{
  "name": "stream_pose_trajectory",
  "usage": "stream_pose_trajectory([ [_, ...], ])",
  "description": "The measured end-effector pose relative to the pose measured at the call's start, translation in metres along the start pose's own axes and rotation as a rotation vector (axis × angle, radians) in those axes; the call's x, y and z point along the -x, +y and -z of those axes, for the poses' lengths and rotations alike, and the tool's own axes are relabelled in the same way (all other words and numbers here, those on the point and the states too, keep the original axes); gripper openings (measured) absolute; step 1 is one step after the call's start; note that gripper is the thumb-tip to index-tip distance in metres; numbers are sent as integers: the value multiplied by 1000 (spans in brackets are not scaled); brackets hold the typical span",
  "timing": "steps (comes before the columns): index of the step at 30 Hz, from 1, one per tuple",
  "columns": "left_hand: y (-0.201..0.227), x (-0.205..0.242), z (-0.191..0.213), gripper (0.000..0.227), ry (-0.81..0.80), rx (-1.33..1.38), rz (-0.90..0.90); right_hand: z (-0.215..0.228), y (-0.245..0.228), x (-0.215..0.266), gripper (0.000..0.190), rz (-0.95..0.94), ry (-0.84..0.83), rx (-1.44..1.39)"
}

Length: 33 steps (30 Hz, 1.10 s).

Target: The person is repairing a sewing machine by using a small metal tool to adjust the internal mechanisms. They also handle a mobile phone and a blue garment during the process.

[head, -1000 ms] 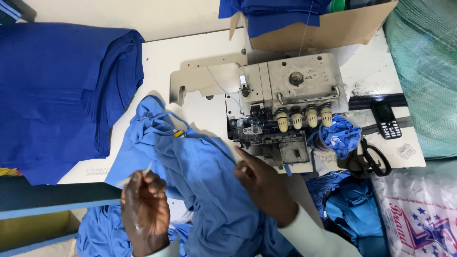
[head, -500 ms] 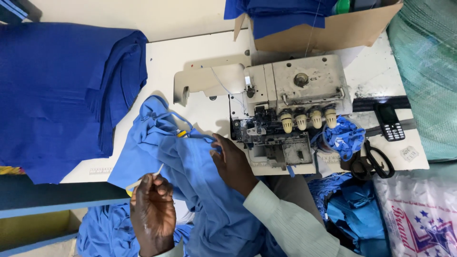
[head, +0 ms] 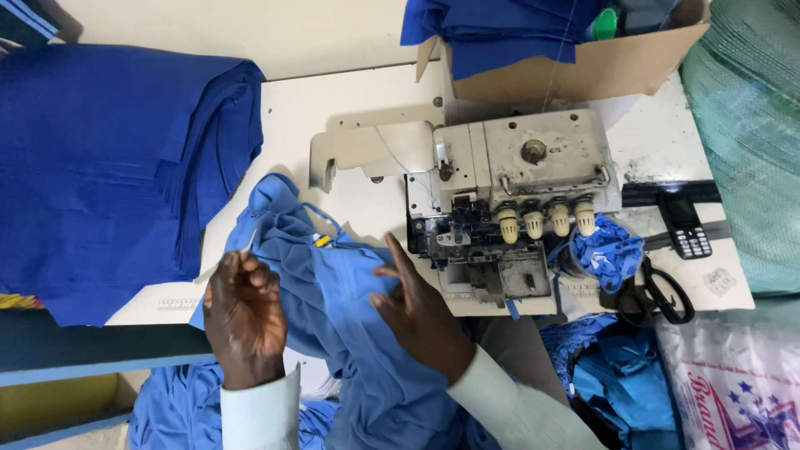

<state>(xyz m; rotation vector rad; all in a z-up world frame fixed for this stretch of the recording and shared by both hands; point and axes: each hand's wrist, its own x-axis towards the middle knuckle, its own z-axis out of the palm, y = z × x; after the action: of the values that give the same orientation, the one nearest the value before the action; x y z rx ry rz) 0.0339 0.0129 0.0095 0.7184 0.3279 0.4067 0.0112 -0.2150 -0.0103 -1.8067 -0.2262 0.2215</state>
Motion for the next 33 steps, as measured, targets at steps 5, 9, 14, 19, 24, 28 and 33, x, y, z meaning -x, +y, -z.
stream_pose_trajectory([
  [5,0,-38,-7,12,26,-76,-54,21,32,44,83,-84,-111,-93],
  [9,0,-49,-14,13,-15,-185,-97,85,24,82,64,-414,-442,6],
  [14,-14,-45,-18,17,16,-261,-135,223,101,121,87,-984,-485,142],
  [19,-55,-41,-9,11,23,-299,-104,287,150,164,29,-82,592,-83],
  [24,-91,-36,0,12,63,-290,-25,279,100,98,29,-81,755,-128],
  [28,-104,-36,7,10,57,-303,-19,270,81,51,46,-56,615,123],
  [33,-117,-44,26,10,38,-261,3,283,88,0,63,-96,416,118],
])
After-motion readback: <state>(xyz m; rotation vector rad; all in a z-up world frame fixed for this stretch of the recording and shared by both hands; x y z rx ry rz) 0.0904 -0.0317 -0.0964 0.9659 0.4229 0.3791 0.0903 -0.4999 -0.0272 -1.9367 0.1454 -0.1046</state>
